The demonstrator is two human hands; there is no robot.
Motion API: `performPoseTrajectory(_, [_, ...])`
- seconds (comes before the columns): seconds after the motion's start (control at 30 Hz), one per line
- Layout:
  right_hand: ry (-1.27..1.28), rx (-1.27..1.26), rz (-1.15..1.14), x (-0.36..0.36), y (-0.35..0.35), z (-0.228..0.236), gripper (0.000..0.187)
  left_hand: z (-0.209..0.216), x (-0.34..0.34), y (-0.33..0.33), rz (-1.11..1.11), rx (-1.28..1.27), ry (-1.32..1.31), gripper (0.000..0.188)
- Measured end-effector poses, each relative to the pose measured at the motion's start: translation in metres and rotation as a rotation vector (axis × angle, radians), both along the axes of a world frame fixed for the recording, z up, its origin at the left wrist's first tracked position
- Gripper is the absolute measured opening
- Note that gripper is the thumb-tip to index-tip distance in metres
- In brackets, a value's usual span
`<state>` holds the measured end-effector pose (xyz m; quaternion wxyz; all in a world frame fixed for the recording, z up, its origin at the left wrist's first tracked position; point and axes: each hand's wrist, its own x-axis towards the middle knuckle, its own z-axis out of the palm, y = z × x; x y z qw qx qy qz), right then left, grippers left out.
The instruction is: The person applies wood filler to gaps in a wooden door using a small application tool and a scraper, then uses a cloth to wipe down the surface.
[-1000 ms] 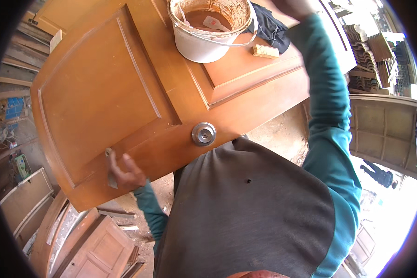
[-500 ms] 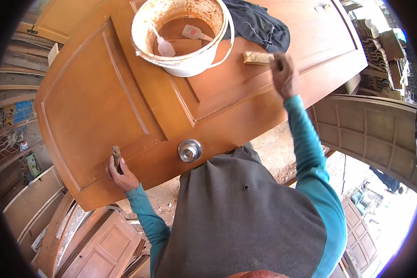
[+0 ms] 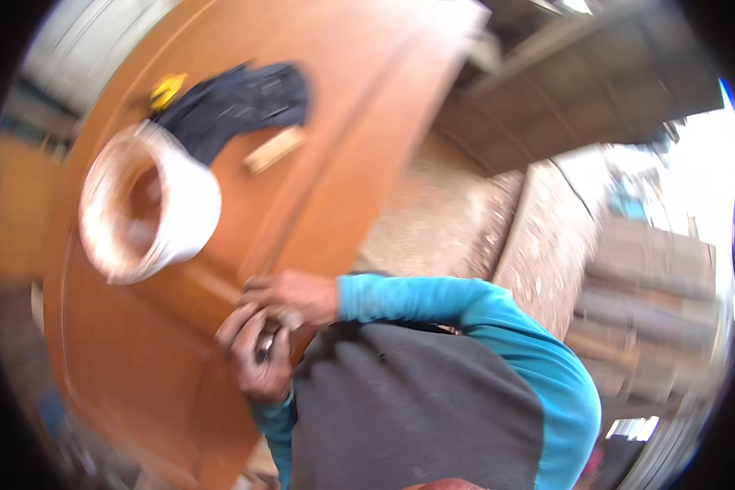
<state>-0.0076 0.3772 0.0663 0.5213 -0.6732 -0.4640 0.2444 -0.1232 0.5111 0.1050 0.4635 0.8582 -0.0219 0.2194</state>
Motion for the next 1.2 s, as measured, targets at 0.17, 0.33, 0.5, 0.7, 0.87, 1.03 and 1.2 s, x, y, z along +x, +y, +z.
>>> performPoseTrajectory(0.17, [-0.033, -0.081, -0.317, -0.034, -0.004, -0.002, 0.033, -0.047, -0.019, 0.043, 0.058, -0.153, -0.090, 0.031])
performPoseTrajectory(0.33, [-0.092, -0.009, -0.598, -0.078, -0.011, -0.027, 0.034, -0.110, -0.025, 0.114, 0.288, -0.049, 0.056, 0.030])
performPoseTrajectory(0.5, [-0.022, 0.068, -0.769, -0.098, 0.011, -0.033, 0.029, -0.157, -0.043, 0.152, 0.290, -0.022, 0.194, 0.034])
performPoseTrajectory(0.7, [0.701, 0.208, -0.800, -0.076, 0.031, -0.033, 0.026, -0.137, -0.037, 0.127, 0.451, -0.093, 0.035, 0.019])
performPoseTrajectory(0.87, [0.128, -0.147, -0.921, -0.070, 0.030, -0.034, 0.020, -0.145, -0.032, 0.141, 0.414, 0.102, 0.040, 0.024])
performPoseTrajectory(1.03, [-0.148, -0.193, -0.693, -0.063, 0.052, -0.021, 0.013, -0.139, -0.045, 0.136, 0.462, -0.040, 0.066, 0.025])
performPoseTrajectory(1.2, [-0.392, -0.219, -0.516, -0.052, 0.058, -0.040, 0.014, -0.142, -0.041, 0.136, 0.484, -0.042, 0.079, 0.024])
